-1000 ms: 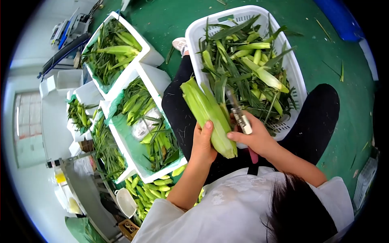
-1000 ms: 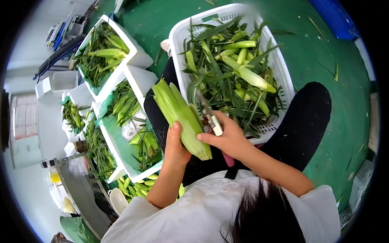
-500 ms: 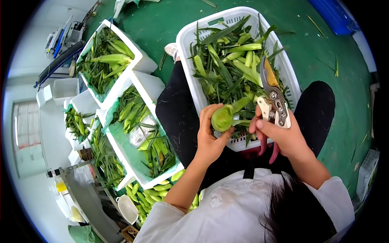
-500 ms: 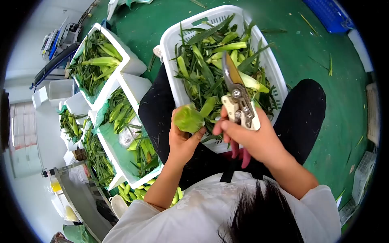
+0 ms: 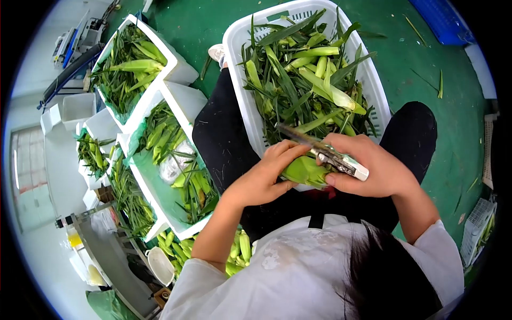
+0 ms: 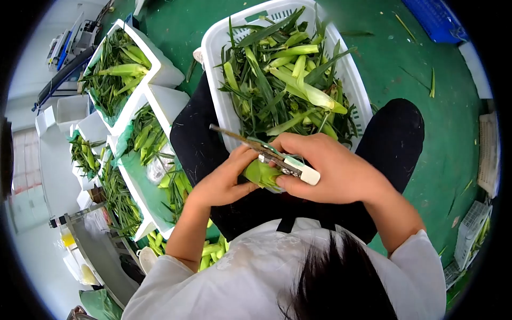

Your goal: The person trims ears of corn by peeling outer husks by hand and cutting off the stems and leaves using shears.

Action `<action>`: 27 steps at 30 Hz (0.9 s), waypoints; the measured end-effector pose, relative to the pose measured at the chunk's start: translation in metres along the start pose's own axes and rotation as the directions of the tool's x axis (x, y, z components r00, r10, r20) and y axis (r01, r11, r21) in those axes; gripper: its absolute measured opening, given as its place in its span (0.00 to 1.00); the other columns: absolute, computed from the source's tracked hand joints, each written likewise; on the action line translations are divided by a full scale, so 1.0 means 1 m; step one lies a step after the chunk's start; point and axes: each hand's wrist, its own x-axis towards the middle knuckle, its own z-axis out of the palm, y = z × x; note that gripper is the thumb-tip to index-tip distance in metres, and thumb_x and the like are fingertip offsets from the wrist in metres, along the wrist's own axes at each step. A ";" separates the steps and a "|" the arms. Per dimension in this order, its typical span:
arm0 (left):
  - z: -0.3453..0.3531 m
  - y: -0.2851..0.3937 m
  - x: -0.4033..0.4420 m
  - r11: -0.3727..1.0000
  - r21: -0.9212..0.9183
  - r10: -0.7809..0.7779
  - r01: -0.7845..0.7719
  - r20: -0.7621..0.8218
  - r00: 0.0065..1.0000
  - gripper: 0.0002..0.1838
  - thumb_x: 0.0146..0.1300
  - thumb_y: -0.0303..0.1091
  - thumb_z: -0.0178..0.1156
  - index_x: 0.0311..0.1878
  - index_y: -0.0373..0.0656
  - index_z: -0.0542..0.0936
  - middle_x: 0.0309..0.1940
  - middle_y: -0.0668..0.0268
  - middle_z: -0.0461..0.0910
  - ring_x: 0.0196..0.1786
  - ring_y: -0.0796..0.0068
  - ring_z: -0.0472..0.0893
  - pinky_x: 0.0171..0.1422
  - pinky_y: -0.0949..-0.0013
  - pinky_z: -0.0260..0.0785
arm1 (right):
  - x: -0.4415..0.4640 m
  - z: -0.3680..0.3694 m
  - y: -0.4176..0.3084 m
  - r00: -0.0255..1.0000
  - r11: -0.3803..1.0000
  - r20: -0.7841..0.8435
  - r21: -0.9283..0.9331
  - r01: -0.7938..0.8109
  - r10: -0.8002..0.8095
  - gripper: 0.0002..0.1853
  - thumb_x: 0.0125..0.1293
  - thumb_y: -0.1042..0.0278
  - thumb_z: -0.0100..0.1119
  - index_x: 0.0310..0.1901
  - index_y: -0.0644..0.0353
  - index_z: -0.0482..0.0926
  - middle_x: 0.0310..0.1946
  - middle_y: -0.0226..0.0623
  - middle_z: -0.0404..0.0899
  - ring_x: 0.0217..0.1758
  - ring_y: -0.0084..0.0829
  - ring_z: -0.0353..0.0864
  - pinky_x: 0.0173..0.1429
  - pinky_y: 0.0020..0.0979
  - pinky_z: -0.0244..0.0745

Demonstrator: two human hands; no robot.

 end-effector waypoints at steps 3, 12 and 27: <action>-0.006 -0.011 0.005 0.984 0.147 0.085 -0.100 0.101 0.991 0.40 0.53 0.23 0.65 0.73 0.44 0.65 0.66 0.52 0.65 0.70 0.45 0.63 0.76 0.53 0.52 | 0.000 -0.007 0.005 0.979 0.991 0.174 0.069 -0.118 0.105 0.12 0.59 0.70 0.59 0.45 0.61 0.77 0.28 0.34 0.80 0.31 0.28 0.82 0.38 0.31 0.76; -0.003 0.016 0.004 0.999 0.053 0.017 -0.008 -0.160 0.987 0.37 0.55 0.32 0.66 0.69 0.36 0.66 0.65 0.51 0.66 0.69 0.51 0.65 0.76 0.57 0.54 | 0.001 0.027 0.016 0.956 0.820 -0.101 0.544 -0.178 0.275 0.09 0.60 0.77 0.53 0.43 0.61 0.74 0.29 0.25 0.71 0.30 0.14 0.67 0.34 0.21 0.64; 0.083 0.014 -0.016 0.538 -0.820 -0.460 -0.197 -0.481 0.746 0.13 0.77 0.35 0.49 0.47 0.33 0.75 0.38 0.64 0.78 0.44 0.73 0.79 0.51 0.70 0.70 | -0.009 0.045 0.047 0.856 0.307 -0.427 0.889 0.339 0.291 0.13 0.66 0.68 0.52 0.49 0.57 0.64 0.20 0.20 0.63 0.20 0.15 0.63 0.29 0.21 0.67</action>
